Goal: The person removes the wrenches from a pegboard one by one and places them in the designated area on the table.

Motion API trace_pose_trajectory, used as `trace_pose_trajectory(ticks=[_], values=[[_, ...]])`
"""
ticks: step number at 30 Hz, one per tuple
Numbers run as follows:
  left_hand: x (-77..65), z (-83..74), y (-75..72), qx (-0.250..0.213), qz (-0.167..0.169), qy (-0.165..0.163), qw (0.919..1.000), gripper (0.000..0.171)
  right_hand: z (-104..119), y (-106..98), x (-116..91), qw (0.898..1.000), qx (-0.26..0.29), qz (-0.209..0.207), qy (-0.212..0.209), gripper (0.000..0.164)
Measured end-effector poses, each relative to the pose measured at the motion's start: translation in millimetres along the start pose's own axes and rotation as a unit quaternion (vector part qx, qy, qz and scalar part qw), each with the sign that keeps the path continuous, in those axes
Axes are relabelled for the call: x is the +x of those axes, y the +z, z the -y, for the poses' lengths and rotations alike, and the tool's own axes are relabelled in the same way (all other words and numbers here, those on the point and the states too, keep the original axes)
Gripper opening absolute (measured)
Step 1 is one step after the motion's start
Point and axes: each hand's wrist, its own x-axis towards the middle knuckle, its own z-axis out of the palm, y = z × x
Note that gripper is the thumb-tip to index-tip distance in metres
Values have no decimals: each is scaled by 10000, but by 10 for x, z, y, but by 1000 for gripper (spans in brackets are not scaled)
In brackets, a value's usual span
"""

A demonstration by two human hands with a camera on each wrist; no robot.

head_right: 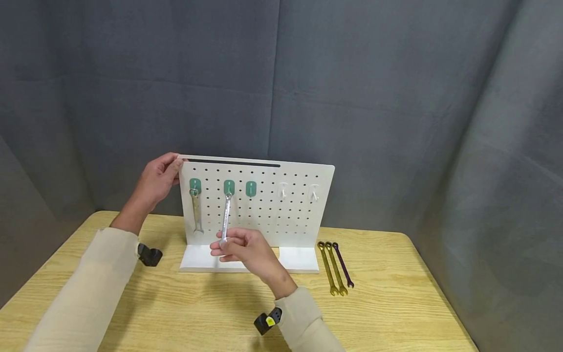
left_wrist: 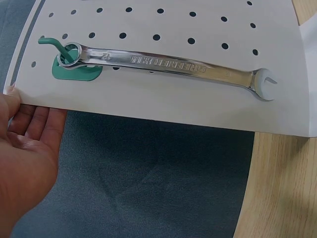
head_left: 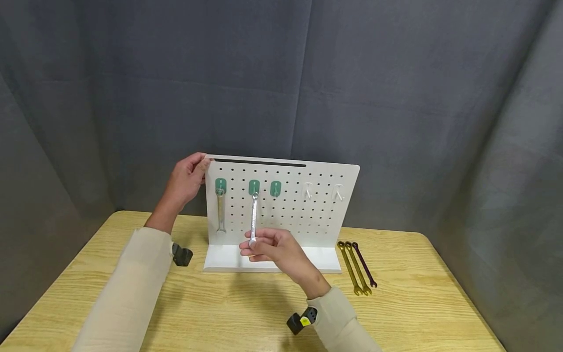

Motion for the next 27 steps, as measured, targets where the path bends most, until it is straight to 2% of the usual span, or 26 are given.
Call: trace_pose_trajectory(ticks=[11, 23, 27], values=[[0, -41, 23, -16, 28, -11, 10000, 36, 100, 6, -39, 9999, -110, -78, -59, 28], [-14, -47, 26, -1, 30, -59, 10000, 36, 83, -28, -90, 9999, -50, -47, -83, 30], [-3, -42, 38, -12, 36, -32, 10000, 37, 86, -63, -118, 9998, -77, -149, -117, 31]])
